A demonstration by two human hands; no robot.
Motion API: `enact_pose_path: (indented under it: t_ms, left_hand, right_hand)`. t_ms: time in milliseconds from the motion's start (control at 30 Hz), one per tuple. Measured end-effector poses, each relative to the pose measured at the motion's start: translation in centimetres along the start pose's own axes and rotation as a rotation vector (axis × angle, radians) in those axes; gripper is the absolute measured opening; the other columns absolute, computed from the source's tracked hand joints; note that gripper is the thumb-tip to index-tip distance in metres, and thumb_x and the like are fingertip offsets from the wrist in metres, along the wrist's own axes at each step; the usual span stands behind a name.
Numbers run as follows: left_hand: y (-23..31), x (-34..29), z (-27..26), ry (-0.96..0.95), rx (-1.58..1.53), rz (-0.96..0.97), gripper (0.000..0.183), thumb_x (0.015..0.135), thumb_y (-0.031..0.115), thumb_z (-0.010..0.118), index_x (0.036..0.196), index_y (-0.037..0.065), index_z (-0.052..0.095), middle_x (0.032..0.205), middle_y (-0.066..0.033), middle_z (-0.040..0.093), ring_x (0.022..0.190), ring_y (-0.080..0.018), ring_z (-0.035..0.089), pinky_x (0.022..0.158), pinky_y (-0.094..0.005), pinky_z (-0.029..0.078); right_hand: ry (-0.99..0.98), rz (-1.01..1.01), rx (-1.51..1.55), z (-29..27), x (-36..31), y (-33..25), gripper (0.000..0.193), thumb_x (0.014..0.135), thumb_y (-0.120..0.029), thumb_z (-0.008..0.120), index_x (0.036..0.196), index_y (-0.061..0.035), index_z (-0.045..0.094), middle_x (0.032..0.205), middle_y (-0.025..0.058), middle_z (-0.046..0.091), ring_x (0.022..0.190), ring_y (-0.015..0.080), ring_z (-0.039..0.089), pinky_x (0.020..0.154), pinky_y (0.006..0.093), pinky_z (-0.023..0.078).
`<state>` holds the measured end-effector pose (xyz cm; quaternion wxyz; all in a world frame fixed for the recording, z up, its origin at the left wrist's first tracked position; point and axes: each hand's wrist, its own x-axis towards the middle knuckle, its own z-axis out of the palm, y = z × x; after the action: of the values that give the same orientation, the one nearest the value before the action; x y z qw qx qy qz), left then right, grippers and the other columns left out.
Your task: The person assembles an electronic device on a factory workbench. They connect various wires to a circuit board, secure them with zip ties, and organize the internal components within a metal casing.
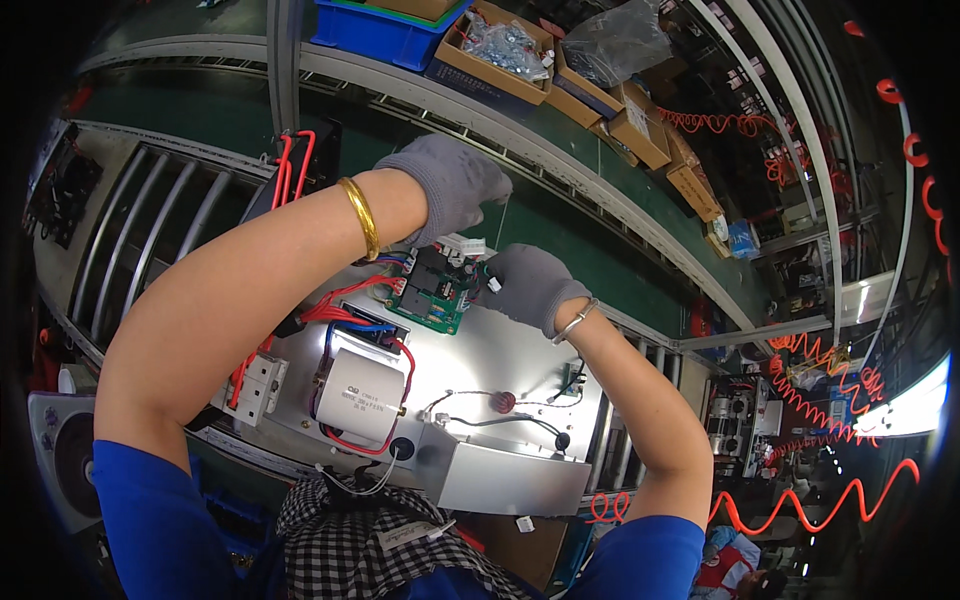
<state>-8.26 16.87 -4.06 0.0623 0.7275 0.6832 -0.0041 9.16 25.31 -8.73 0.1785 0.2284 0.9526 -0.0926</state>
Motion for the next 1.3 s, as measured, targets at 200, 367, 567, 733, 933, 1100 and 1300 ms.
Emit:
enact_pose_path:
  t_ms: [200,367,567,733,933,1100,1300]
  left_hand:
    - [-0.7,0.3,0.5,-0.017,0.026,-0.034,0.040,0.091,0.025,0.063,0.129,0.014,0.062,0.125,-0.0111,0.066,0.115,-0.0290,0.063,0.099,-0.0407,0.050]
    - [-1.4,-0.4,0.0,-0.005,-0.007,-0.046,0.039,0.092,0.027,0.061,0.129,0.015,0.061,0.125,-0.0113,0.066,0.115,-0.0288,0.063,0.098,-0.0409,0.050]
    - [-1.7,0.3,0.4,0.091,-0.023,-0.156,0.033,0.093,0.026,0.060,0.123,0.014,0.065,0.119,-0.0118,0.068,0.111,-0.0297,0.065,0.096,-0.0411,0.051]
    - [-2.5,0.4,1.1,0.223,-0.068,-0.242,0.029,0.090,0.022,0.063,0.117,0.012,0.068,0.114,-0.0125,0.070,0.107,-0.0307,0.067,0.091,-0.0405,0.053]
    - [-2.2,0.4,0.8,0.247,-0.109,-0.272,0.026,0.081,0.017,0.071,0.106,0.009,0.072,0.109,-0.0144,0.072,0.103,-0.0305,0.070,0.084,-0.0381,0.057]
    - [-2.5,0.2,0.8,0.220,-0.053,-0.306,0.030,0.079,0.019,0.073,0.106,0.009,0.073,0.111,-0.0147,0.072,0.102,-0.0306,0.070,0.084,-0.0398,0.057]
    - [-3.3,0.1,1.5,-0.254,-0.031,-0.169,0.030,0.086,0.023,0.057,0.107,0.008,0.071,0.104,-0.0146,0.072,0.099,-0.0325,0.069,0.086,-0.0410,0.054]
  right_hand:
    - [-0.038,0.136,1.076,4.4,-1.8,2.3,0.032,0.090,-0.025,0.074,0.105,0.0027,0.069,0.087,0.0069,0.069,0.071,0.0120,0.065,0.067,0.0281,0.057]
    - [-0.015,0.089,1.033,4.2,-2.3,2.7,0.030,0.092,-0.019,0.071,0.116,-0.0011,0.067,0.094,0.0063,0.069,0.082,0.0112,0.065,0.070,0.0272,0.057]
    - [0.297,-0.010,0.687,-0.1,1.8,4.7,0.023,0.092,-0.013,0.064,0.110,0.0009,0.069,0.091,0.0053,0.070,0.085,0.0093,0.063,0.075,0.0267,0.053]
    - [0.109,-0.141,0.393,0.4,8.9,2.5,0.032,0.091,-0.026,0.063,0.111,-0.0023,0.070,0.108,0.0165,0.071,0.099,0.0306,0.067,0.092,0.0372,0.050]
    - [-0.003,-0.309,0.109,1.1,12.9,-1.4,0.044,0.090,-0.034,0.064,0.124,-0.0073,0.063,0.128,0.0211,0.063,0.116,0.0352,0.060,0.102,0.0406,0.046]
    - [0.077,-0.324,-0.019,-0.9,12.4,-1.2,0.034,0.090,-0.034,0.065,0.113,-0.0092,0.069,0.112,0.0174,0.070,0.105,0.0347,0.065,0.093,0.0426,0.049]
    - [0.157,-0.272,0.340,-5.6,6.2,1.5,0.026,0.089,-0.030,0.071,0.100,-0.0056,0.069,0.090,0.0080,0.071,0.081,0.0211,0.064,0.077,0.0350,0.051]
